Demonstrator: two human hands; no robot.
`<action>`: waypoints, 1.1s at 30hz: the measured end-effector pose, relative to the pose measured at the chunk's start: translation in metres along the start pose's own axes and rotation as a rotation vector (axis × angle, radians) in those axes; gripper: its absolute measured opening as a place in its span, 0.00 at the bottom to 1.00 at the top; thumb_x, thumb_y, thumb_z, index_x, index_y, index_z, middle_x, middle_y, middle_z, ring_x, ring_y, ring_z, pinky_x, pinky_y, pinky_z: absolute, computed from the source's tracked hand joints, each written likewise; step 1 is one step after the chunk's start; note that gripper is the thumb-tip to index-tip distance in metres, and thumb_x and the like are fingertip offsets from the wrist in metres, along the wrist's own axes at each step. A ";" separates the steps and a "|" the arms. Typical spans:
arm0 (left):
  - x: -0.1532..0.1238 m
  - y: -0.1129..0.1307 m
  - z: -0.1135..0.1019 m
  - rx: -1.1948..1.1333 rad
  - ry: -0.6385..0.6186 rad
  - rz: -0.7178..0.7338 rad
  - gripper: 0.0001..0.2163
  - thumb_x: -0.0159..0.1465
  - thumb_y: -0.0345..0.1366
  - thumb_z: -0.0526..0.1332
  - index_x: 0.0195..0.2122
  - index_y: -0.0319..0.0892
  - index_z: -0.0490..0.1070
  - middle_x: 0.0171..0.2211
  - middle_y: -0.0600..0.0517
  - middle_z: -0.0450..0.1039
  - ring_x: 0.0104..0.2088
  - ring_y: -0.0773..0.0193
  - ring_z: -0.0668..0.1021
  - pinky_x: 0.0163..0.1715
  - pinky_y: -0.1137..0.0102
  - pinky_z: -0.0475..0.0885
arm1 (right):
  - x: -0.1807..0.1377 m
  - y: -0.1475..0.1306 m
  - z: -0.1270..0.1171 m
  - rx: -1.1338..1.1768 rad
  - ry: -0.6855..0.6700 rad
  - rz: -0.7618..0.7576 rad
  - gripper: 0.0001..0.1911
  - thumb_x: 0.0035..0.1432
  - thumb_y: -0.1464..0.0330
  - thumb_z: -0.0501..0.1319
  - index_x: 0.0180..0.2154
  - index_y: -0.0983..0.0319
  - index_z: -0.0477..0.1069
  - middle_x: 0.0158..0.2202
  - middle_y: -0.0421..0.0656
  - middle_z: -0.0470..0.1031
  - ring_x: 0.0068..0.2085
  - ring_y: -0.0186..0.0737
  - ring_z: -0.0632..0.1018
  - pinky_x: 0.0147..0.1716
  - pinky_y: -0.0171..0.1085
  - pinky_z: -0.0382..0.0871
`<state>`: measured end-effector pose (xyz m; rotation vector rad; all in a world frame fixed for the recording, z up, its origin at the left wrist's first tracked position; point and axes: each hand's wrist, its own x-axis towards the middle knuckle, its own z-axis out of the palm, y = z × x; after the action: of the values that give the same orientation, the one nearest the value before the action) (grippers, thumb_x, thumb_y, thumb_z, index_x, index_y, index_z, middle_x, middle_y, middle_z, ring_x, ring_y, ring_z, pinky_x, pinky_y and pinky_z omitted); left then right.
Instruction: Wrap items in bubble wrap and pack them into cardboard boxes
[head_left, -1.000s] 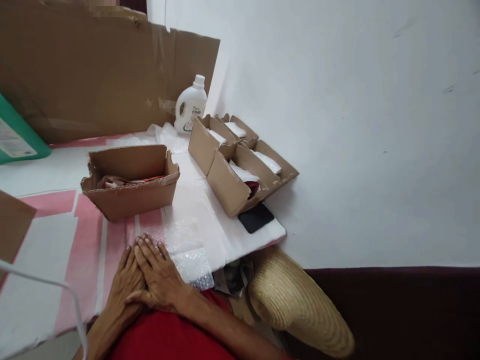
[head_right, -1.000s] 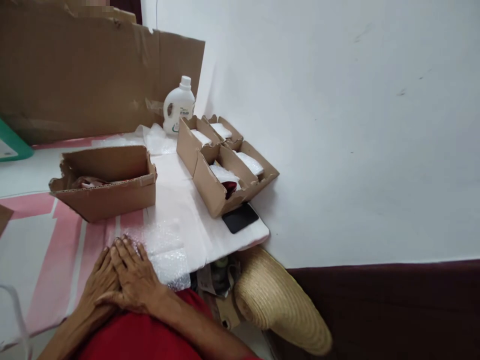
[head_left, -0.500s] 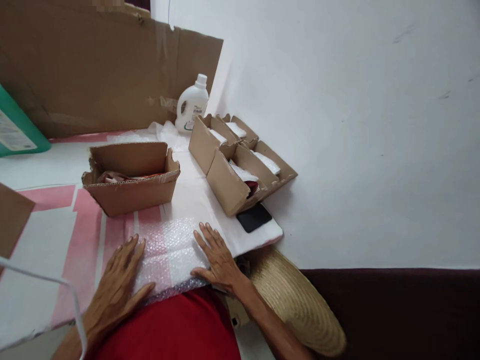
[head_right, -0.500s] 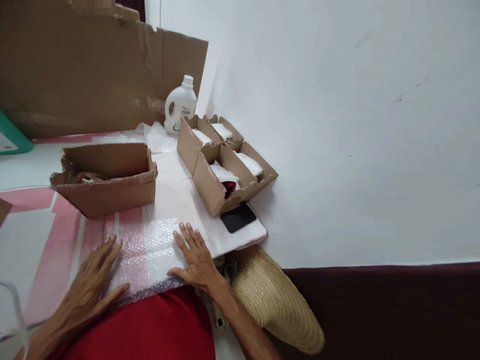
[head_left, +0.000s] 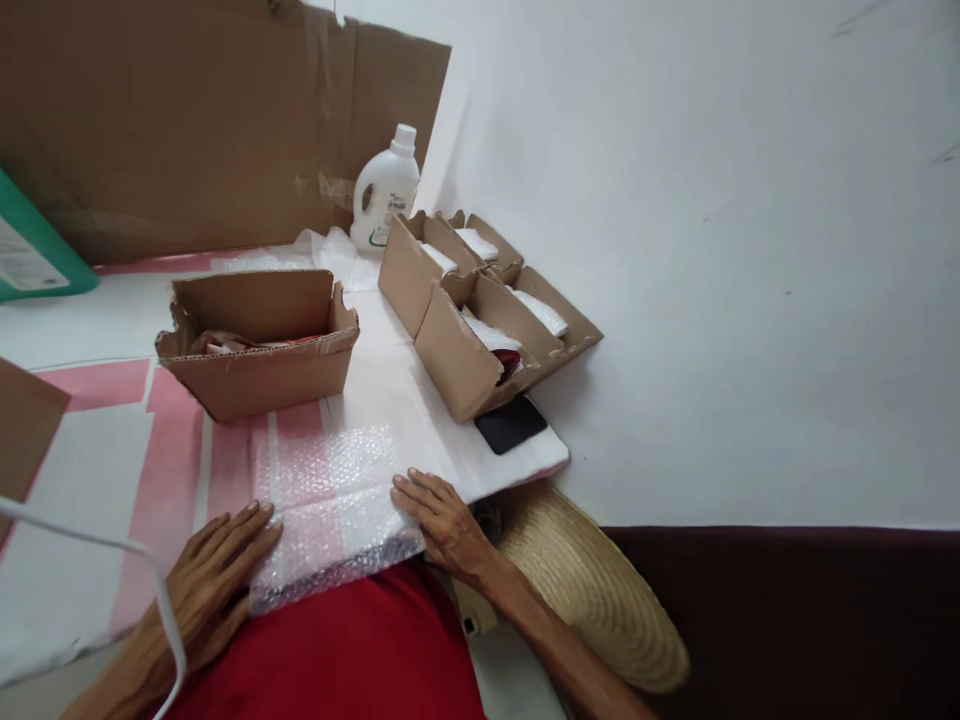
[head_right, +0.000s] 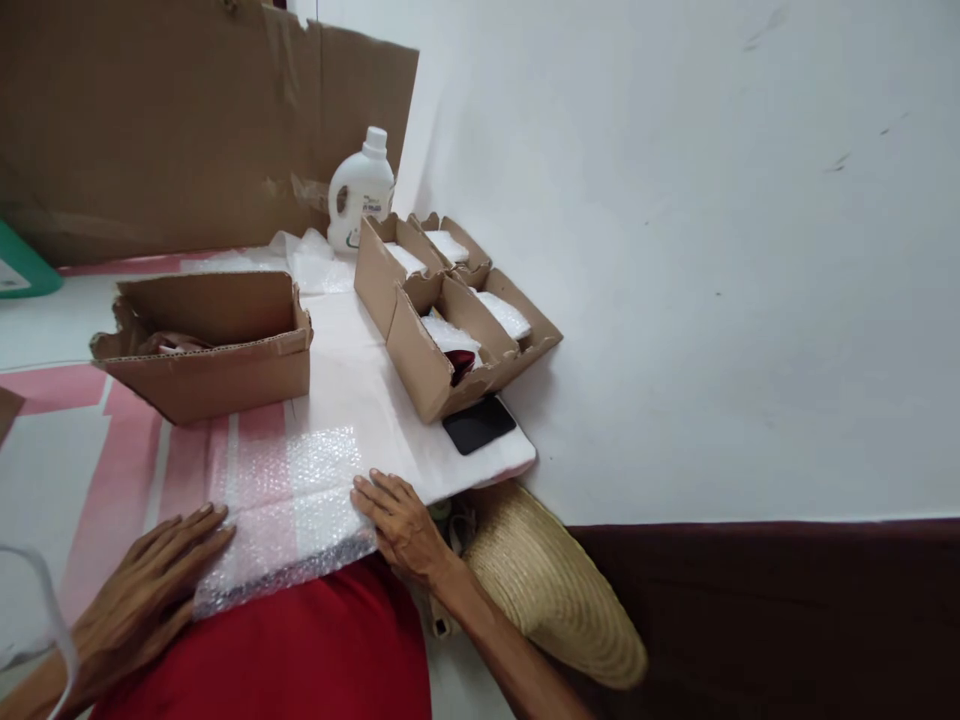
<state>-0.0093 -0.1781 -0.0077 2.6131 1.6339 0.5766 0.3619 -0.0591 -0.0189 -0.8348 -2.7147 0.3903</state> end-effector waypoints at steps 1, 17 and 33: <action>-0.001 0.000 0.000 -0.018 0.013 -0.004 0.29 0.65 0.33 0.54 0.69 0.51 0.57 0.65 0.45 0.68 0.66 0.53 0.69 0.65 0.56 0.61 | 0.001 0.000 0.000 0.020 0.025 0.010 0.26 0.69 0.67 0.55 0.66 0.60 0.64 0.65 0.49 0.69 0.68 0.51 0.65 0.63 0.53 0.64; 0.019 0.012 -0.003 -0.192 0.147 -0.323 0.06 0.67 0.38 0.59 0.34 0.46 0.73 0.30 0.53 0.77 0.34 0.61 0.80 0.37 0.67 0.74 | 0.034 -0.018 0.009 0.293 0.432 0.432 0.14 0.69 0.63 0.59 0.29 0.59 0.71 0.33 0.43 0.74 0.40 0.45 0.72 0.42 0.44 0.65; 0.044 0.028 0.008 -0.022 0.272 -0.551 0.11 0.70 0.43 0.56 0.38 0.45 0.73 0.30 0.53 0.77 0.31 0.61 0.78 0.32 0.69 0.69 | 0.058 -0.030 0.026 0.067 0.502 0.624 0.17 0.71 0.62 0.59 0.29 0.59 0.64 0.31 0.40 0.70 0.39 0.43 0.67 0.42 0.41 0.57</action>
<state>0.0347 -0.1512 0.0040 1.9841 2.2766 0.9204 0.2922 -0.0542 -0.0229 -1.5185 -1.9355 0.3301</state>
